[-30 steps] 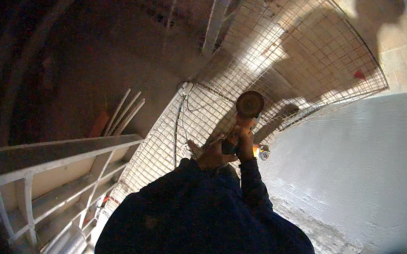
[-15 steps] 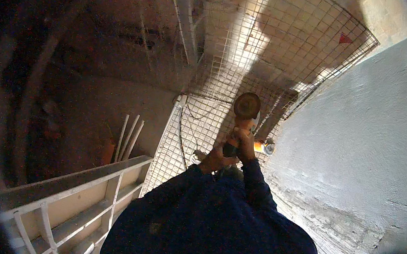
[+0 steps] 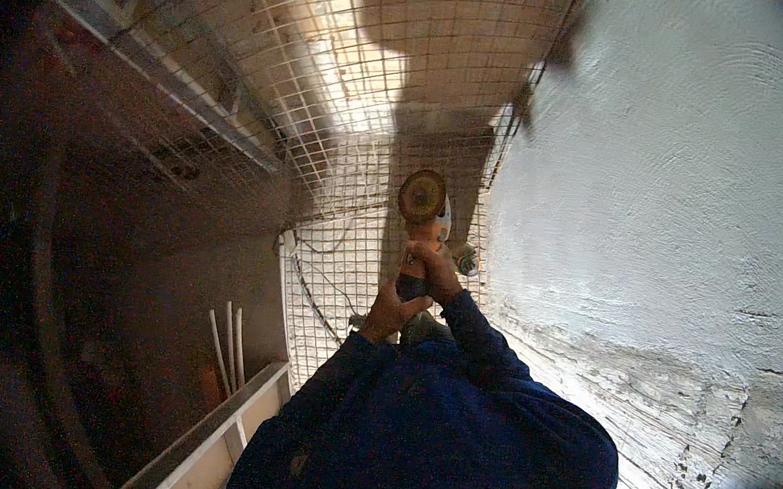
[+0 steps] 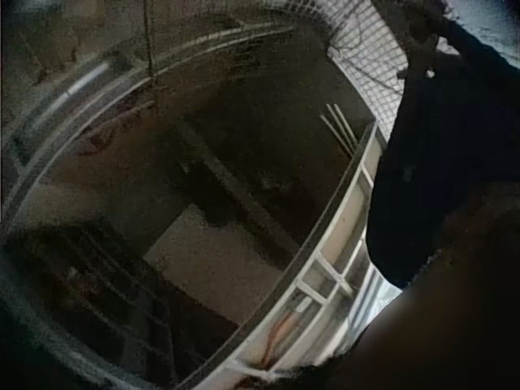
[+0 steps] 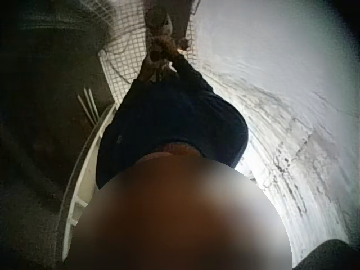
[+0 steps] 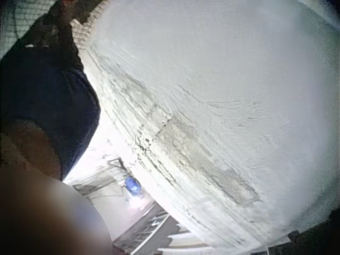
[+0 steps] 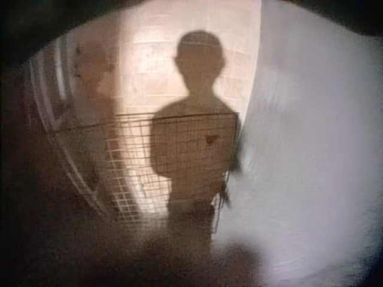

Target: The person uses an angle grinder to cut a wire mesh attached to a wall. They hold the mesh steady with one hand while operating the grinder with the other, creating sparks as they cut along the grid lines.

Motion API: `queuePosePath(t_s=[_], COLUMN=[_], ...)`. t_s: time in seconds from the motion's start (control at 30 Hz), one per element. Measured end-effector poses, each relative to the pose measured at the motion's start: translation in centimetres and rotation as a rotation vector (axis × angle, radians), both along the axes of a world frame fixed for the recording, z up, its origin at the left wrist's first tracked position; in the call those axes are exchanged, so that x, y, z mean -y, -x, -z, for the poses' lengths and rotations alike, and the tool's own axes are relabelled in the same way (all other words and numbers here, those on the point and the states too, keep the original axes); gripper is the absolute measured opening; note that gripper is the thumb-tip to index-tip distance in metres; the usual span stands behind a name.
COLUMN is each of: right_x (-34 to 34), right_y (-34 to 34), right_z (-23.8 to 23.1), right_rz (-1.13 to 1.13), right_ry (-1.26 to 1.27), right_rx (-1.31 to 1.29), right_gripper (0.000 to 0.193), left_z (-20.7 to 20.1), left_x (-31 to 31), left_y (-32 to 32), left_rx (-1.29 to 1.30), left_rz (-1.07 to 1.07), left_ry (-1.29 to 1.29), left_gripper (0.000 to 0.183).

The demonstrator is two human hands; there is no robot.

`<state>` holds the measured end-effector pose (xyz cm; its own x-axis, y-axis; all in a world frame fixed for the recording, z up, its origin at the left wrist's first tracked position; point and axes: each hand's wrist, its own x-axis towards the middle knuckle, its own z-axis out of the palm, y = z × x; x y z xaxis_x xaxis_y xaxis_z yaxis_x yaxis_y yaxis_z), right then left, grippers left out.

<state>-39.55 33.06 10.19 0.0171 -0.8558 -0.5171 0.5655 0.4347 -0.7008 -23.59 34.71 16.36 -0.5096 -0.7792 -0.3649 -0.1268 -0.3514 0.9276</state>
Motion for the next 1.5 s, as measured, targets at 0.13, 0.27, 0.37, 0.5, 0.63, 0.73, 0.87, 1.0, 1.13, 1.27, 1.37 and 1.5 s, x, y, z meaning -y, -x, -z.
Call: queuePosePath(t_s=[0.13,0.27,0.37,0.5,0.63,0.73,0.87,1.0,1.13,1.27,1.37,1.5], right_x=[0.8,1.3,1.2,1.2,0.9,0.7,0.9,0.9,1.1,1.7,1.5,1.8], right_y=[1.7,1.9,2.3,2.7,2.6,1.5,0.1,-1.4,-4.1,-7.9,-11.1,-14.1], right_z=[-3.5,-5.0,-3.9,-1.8,-2.4,-3.8,-4.7,-3.7,-2.3,-1.3,-0.9,-1.1], right_rz=[0.020,0.137,0.157,0.032,-0.011,0.125,0.150,0.192,0.197,0.275,0.353,0.361], right_ry=[0.104,0.124,0.108,0.151,0.226,0.119,0.083,0.075,0.063,0.078,0.023,0.082], right_rx=[-0.153,-0.150,-0.140,-0.407,-0.046,-0.022,0.040,0.053,-0.035,0.006,-0.040,-0.078], right_gripper=[0.024,0.023,0.022,0.021,0.022,0.022,0.020,0.019,0.024,0.023,0.018,0.019], left_z=[-1.1,-1.8,-1.5,-0.3,-0.8,-1.5,-0.2,2.1,2.3,1.2,0.6,0.8], left_x=[1.3,1.6,1.4,1.7,1.1,0.5,1.1,1.4,2.3,4.3,5.5,6.4], left_y=[1.5,2.5,3.0,3.3,3.0,2.2,1.1,-0.9,-4.0,-8.0,-11.5,-14.7], left_rx=[0.064,0.043,0.034,0.052,0.072,0.249,0.079,0.066,0.066,0.074,0.071,0.106], left_rz=[0.061,0.051,0.014,0.118,0.054,0.013,0.046,0.075,0.101,0.187,0.268,0.338], left_ry=[-0.019,0.046,0.095,-0.037,-0.059,-0.048,-0.104,-0.058,-0.047,-0.082,-0.100,-0.052], left_gripper=[0.061,0.064,0.063,0.064,0.070,0.076,0.089,0.074,0.072,0.073,0.074,0.081])
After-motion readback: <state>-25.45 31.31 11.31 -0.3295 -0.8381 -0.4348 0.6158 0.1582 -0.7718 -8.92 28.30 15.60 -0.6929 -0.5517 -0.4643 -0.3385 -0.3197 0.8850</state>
